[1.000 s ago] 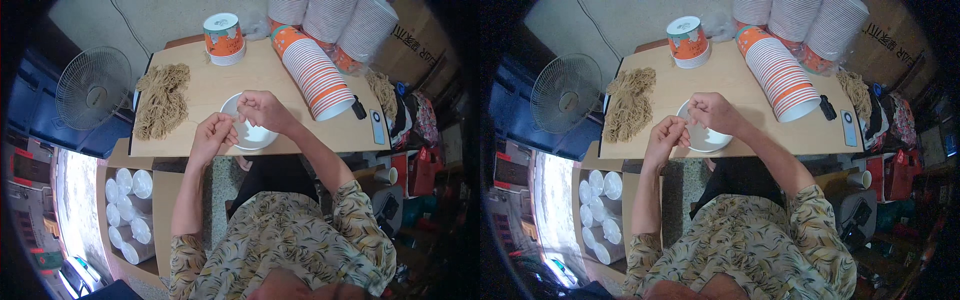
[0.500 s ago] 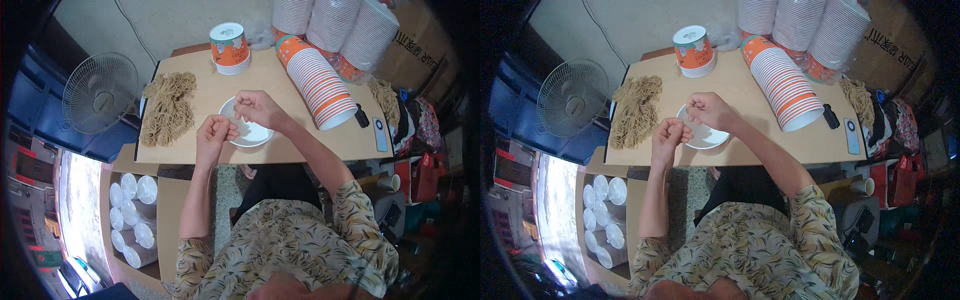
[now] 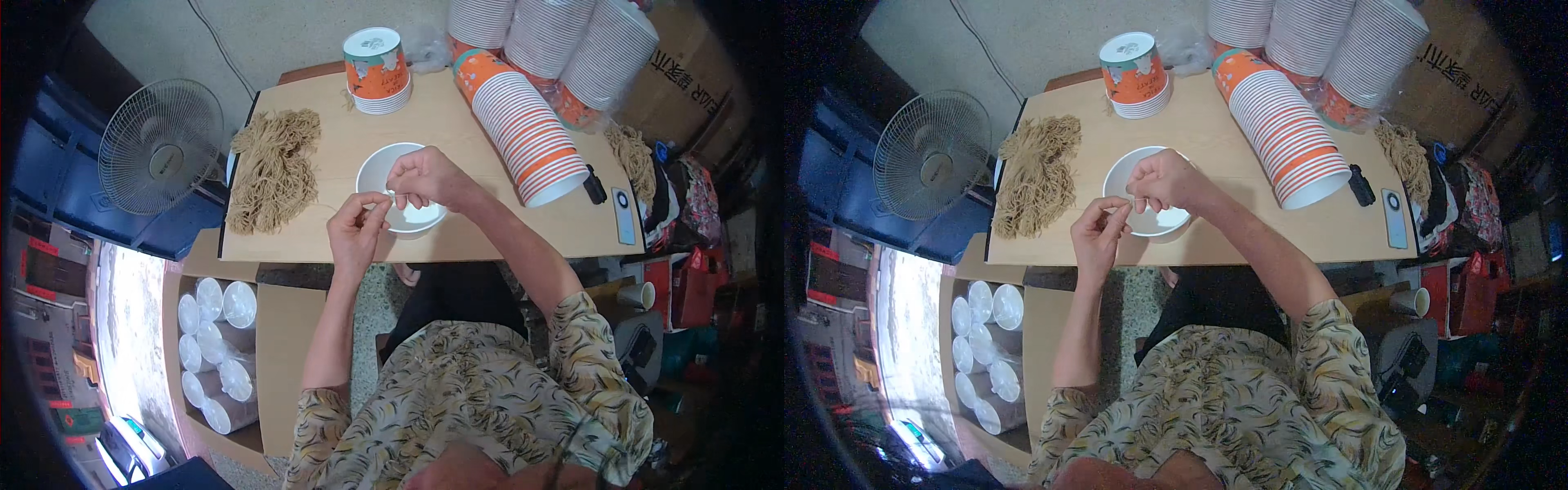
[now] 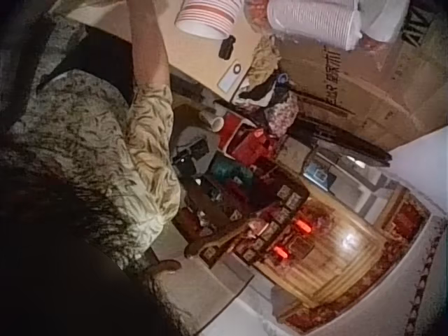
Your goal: Attaching strings to paper bowls in a workshop environment.
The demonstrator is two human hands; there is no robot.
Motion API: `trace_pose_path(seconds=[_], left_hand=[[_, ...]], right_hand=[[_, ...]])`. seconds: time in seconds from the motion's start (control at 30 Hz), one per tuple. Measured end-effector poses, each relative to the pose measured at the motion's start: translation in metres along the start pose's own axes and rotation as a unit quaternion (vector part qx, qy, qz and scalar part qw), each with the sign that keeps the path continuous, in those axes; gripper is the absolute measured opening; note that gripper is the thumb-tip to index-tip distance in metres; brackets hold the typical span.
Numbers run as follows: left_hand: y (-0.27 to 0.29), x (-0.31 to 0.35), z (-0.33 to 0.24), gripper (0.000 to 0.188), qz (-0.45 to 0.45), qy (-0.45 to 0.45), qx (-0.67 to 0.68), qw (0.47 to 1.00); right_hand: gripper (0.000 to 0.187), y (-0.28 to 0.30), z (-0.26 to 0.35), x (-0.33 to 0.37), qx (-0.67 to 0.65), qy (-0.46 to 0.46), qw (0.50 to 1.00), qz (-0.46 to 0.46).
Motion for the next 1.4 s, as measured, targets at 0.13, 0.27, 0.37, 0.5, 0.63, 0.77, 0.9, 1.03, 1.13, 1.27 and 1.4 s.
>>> trace_pose_path(seconds=[0.13, 0.27, 0.37, 0.5, 0.63, 0.77, 0.9, 1.03, 1.13, 1.27, 1.4], left_hand=[[-0.006, 0.001, -0.002, 0.014, -0.040, -0.033, 0.043, 0.998], [-0.006, 0.002, 0.001, 0.019, -0.064, -0.061, 0.020, 0.996], [-0.004, 0.004, 0.001, 0.019, -0.068, -0.090, -0.036, 0.993], [-0.003, 0.006, 0.004, 0.016, -0.083, -0.119, -0.066, 0.987], [-0.005, 0.007, -0.004, 0.010, -0.076, -0.168, -0.098, 0.978], [-0.008, 0.009, -0.013, 0.007, -0.076, -0.169, -0.140, 0.973], [-0.005, 0.008, -0.010, 0.008, -0.079, -0.167, -0.129, 0.974], [0.003, 0.003, -0.017, 0.008, -0.045, -0.011, -0.025, 0.999], [0.011, -0.001, -0.013, 0.009, 0.017, 0.127, 0.061, 0.990], [0.015, -0.001, -0.005, 0.014, 0.026, 0.172, 0.145, 0.974], [0.006, 0.002, -0.005, 0.019, 0.019, 0.195, 0.156, 0.968]], right_hand=[[0.012, -0.006, -0.002, 0.001, -0.005, -0.015, 1.000, 0.004], [0.012, -0.007, 0.001, 0.003, 0.017, -0.028, 0.999, -0.002], [0.012, -0.007, 0.000, 0.002, 0.028, -0.045, 0.998, -0.013], [0.013, -0.006, 0.001, 0.001, 0.042, -0.062, 0.997, -0.002], [0.013, -0.002, -0.003, 0.002, 0.034, -0.054, 0.998, 0.008], [0.013, -0.001, -0.004, 0.002, 0.039, -0.065, 0.997, 0.015], [0.014, -0.001, -0.001, 0.003, 0.062, -0.073, 0.995, 0.011], [0.013, 0.003, 0.012, 0.014, 0.036, -0.001, 0.999, -0.012], [0.010, 0.003, 0.008, 0.024, 0.095, 0.114, 0.988, -0.032], [0.018, -0.011, 0.006, 0.039, 0.239, 0.174, 0.954, -0.046], [0.021, -0.025, -0.001, 0.052, 0.250, 0.238, 0.934, -0.095]])
Point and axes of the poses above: each hand's wrist, its own x-axis away from the middle knuckle, its own y-axis out of the back of the hand, z = x × y, the point moved 3 cm from there along -x, towards the middle knuckle, and after that the axes turned 5 degrees about y, right-handed, at the moved point
